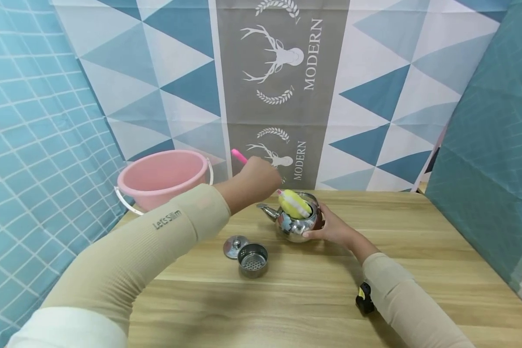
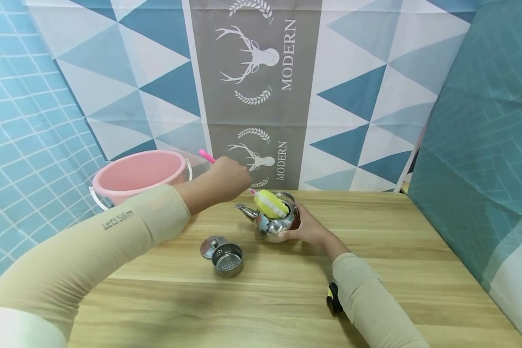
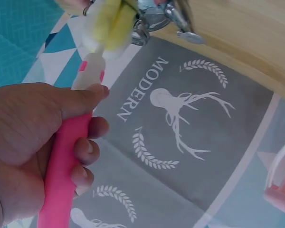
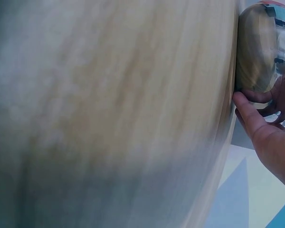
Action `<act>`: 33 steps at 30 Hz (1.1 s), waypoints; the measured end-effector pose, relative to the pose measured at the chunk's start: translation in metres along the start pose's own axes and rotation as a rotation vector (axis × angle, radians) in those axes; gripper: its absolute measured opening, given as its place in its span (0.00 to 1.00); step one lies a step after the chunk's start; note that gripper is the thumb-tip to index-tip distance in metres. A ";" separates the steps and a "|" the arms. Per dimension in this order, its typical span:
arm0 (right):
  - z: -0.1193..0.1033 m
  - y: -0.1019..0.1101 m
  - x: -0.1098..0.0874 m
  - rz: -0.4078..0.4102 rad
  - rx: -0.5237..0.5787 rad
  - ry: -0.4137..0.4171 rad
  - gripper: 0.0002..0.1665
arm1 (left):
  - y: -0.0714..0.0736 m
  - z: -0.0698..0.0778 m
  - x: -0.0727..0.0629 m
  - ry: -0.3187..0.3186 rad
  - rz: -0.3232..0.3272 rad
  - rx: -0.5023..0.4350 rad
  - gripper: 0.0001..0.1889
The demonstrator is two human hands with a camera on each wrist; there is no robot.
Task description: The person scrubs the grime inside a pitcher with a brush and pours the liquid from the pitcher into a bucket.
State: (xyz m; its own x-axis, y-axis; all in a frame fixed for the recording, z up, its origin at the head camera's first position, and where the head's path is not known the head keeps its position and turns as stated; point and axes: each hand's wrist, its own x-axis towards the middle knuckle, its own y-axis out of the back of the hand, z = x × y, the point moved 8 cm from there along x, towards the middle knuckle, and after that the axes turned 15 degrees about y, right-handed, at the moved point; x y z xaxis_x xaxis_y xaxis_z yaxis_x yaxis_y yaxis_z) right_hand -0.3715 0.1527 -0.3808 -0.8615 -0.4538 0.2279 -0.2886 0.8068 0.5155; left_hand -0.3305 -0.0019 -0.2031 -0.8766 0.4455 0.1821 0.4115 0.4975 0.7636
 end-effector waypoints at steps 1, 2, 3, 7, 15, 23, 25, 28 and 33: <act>0.000 0.000 -0.001 0.000 0.002 0.000 0.69 | 0.001 0.001 0.002 0.003 -0.001 0.000 0.08; -0.001 0.000 -0.001 0.001 0.005 0.002 0.69 | 0.002 0.003 0.005 0.003 -0.007 0.001 0.08; -0.002 0.000 -0.002 0.001 0.008 0.003 0.69 | 0.003 0.004 0.007 0.002 -0.012 0.004 0.07; -0.004 0.001 -0.004 0.002 0.020 0.007 0.68 | 0.006 0.012 0.014 0.002 -0.030 0.006 0.06; -0.007 -0.002 -0.003 -0.020 0.055 0.045 0.66 | -0.005 0.031 0.022 0.008 -0.122 0.045 0.10; -0.008 -0.004 -0.001 -0.028 0.045 0.030 0.66 | -0.015 0.038 0.025 0.076 -0.167 0.015 0.09; -0.008 -0.003 -0.002 -0.027 0.040 0.015 0.67 | -0.017 0.040 0.025 0.084 -0.175 0.010 0.09; -0.015 -0.003 -0.004 -0.028 0.056 0.003 0.66 | -0.021 0.045 0.025 0.076 -0.190 0.012 0.09; -0.035 -0.002 -0.010 -0.030 0.066 0.000 0.64 | -0.030 0.053 0.024 0.046 -0.239 0.015 0.17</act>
State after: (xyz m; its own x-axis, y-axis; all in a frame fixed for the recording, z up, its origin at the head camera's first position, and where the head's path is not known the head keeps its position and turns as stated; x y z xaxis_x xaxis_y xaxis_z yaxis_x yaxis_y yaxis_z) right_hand -0.3476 0.1423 -0.3554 -0.8520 -0.4784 0.2127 -0.3417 0.8158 0.4665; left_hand -0.3500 0.0336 -0.2544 -0.9598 0.2796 0.0256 0.1944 0.5959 0.7792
